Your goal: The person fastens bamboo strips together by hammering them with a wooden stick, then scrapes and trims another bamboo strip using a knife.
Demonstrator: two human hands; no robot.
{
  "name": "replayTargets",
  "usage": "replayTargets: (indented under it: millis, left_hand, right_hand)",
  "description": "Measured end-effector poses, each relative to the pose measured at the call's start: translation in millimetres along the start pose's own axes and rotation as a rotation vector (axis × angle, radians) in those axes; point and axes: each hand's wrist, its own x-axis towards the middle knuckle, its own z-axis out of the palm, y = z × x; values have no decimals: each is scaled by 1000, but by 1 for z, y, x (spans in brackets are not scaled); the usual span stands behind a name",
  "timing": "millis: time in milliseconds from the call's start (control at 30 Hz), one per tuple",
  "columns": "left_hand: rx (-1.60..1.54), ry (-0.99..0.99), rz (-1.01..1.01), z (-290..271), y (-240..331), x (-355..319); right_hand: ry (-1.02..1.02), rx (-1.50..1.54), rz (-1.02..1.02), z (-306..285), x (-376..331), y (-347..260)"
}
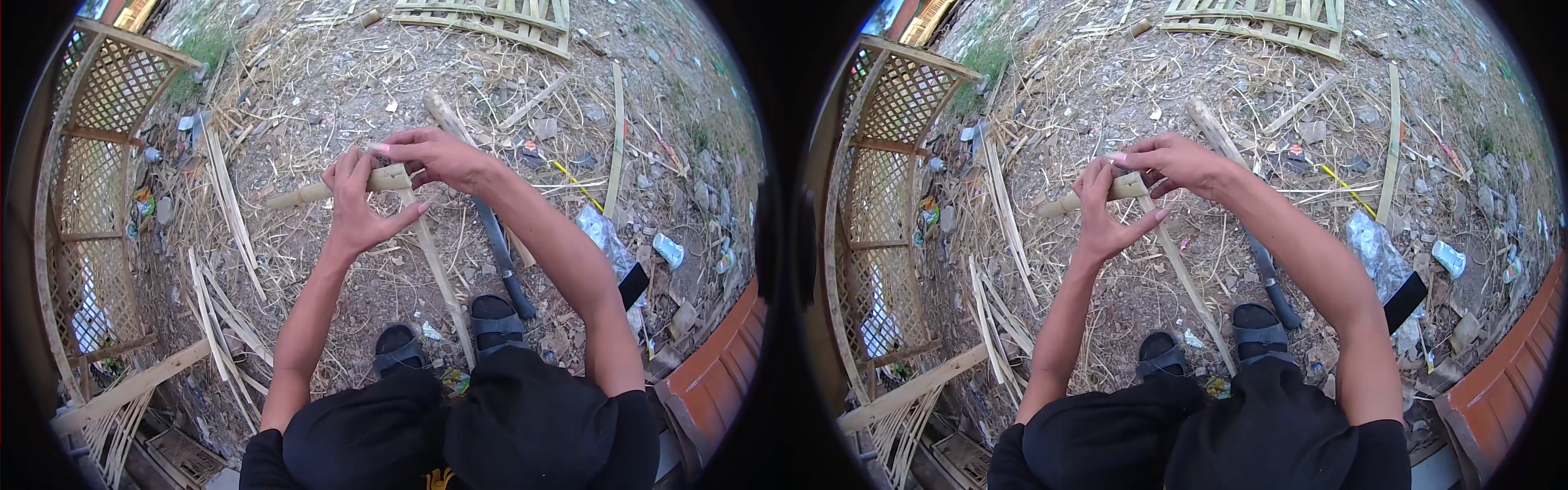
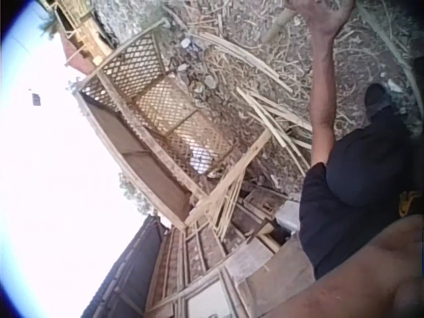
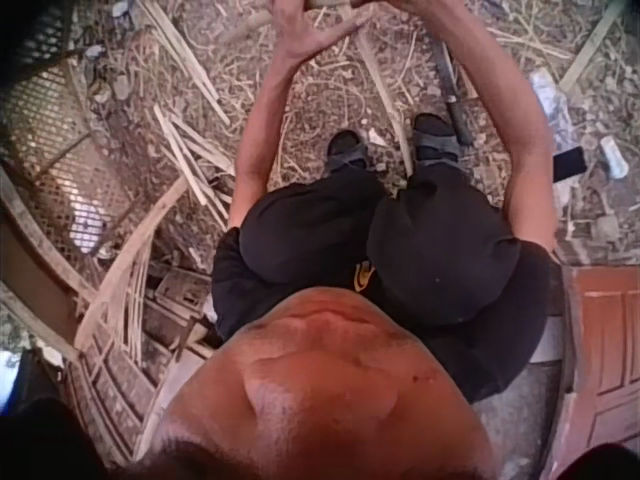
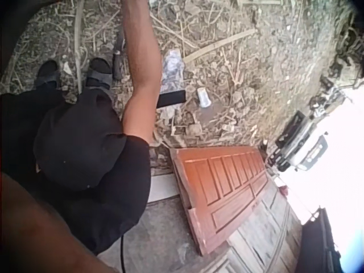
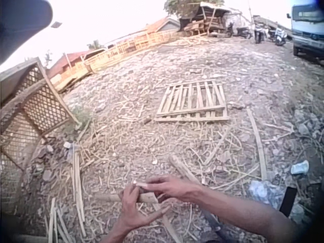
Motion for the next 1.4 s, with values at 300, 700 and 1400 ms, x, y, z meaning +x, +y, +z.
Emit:
replayTargets:
  millis: [300,700,1400]
  left_hand:
    - [-4,74,11,-3,5,-10]
    - [-98,128,-110,-19,-12,-15]
    - [-341,585,43,-50,-3,-14]
  right_hand:
    - [-54,95,36,3,2,0]
    - [372,-1486,-173,-70,-8,40]
    - [-326,191,-102,90,-76,57]
